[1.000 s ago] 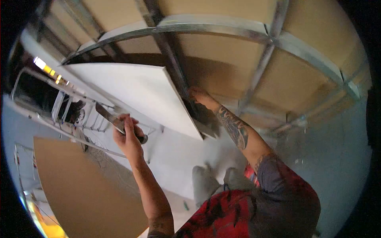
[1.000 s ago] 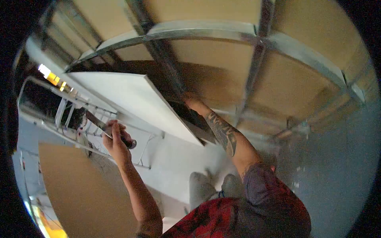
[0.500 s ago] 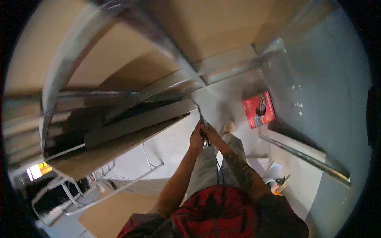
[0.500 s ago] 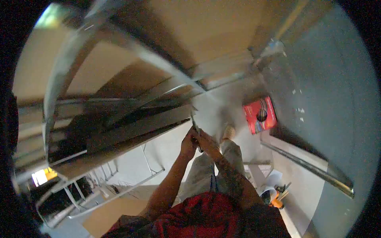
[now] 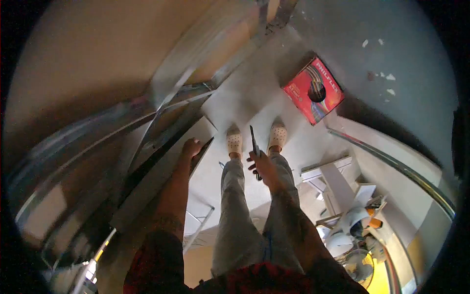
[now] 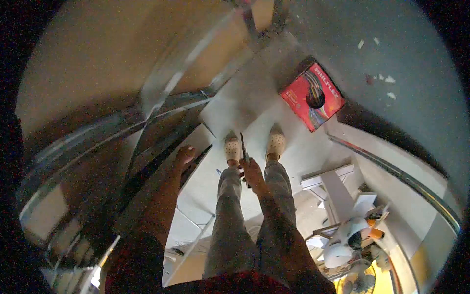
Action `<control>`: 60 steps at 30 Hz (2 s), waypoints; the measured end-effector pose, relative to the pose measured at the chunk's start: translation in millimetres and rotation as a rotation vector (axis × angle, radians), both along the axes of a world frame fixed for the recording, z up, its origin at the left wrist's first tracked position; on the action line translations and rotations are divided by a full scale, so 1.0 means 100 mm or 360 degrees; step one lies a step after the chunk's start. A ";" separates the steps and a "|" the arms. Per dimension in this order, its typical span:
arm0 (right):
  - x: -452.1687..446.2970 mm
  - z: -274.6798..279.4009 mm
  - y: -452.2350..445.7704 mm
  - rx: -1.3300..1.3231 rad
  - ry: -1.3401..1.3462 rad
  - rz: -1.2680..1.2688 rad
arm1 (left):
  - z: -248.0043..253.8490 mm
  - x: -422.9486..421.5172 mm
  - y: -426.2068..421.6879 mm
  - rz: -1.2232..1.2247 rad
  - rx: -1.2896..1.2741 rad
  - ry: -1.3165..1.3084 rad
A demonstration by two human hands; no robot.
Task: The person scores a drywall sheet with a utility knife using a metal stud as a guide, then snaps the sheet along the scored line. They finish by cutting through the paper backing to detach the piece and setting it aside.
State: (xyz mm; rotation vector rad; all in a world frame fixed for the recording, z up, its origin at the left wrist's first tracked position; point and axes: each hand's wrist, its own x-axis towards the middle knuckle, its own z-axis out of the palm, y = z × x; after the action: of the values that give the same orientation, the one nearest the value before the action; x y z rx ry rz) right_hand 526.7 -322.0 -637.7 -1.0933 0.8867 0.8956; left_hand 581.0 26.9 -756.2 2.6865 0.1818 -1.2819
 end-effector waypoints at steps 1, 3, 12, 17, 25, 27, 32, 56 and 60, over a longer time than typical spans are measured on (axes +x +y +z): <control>-0.12 -0.12 0.06 0.0093 0.0008 -0.0190 | -0.43 -0.03 0.34 -0.0015 0.0037 0.0163; -0.27 -0.34 0.19 0.0052 0.0027 -0.0238 | -1.14 -0.15 0.91 0.0191 0.0057 0.0350; -0.34 -1.12 0.56 -0.0029 0.0120 -0.0135 | -2.14 -0.42 1.78 -0.0068 0.0295 0.0276; -0.11 -1.04 0.64 0.0140 0.0021 -0.0224 | -2.53 -0.36 1.50 0.0082 -0.0090 -0.0053; -0.11 -1.08 0.65 0.0186 0.0164 -0.0326 | -3.03 -0.38 1.15 0.0315 0.0227 -0.0008; -0.11 -1.06 0.61 0.0133 0.0189 -0.0352 | -2.89 -0.39 1.44 0.0604 -0.0589 0.0184; -0.36 -1.18 0.53 -0.0014 -0.0029 -0.0496 | -1.42 0.23 0.69 -0.0001 -0.0455 0.0094; 0.10 3.86 -1.10 -0.0489 -0.1285 -0.1023 | 5.46 1.06 -2.56 -0.0759 -0.1257 -0.0877; -0.04 4.83 -1.75 -0.0980 -0.1837 -0.1049 | 6.67 0.71 -3.27 -0.0688 -0.1861 -0.0947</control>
State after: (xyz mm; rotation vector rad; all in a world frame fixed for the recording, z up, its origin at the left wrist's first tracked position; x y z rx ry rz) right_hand 523.0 -497.3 -155.1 -1.4329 0.4397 -0.6099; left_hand 652.1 -300.2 -88.8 1.9029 -0.9411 -0.3234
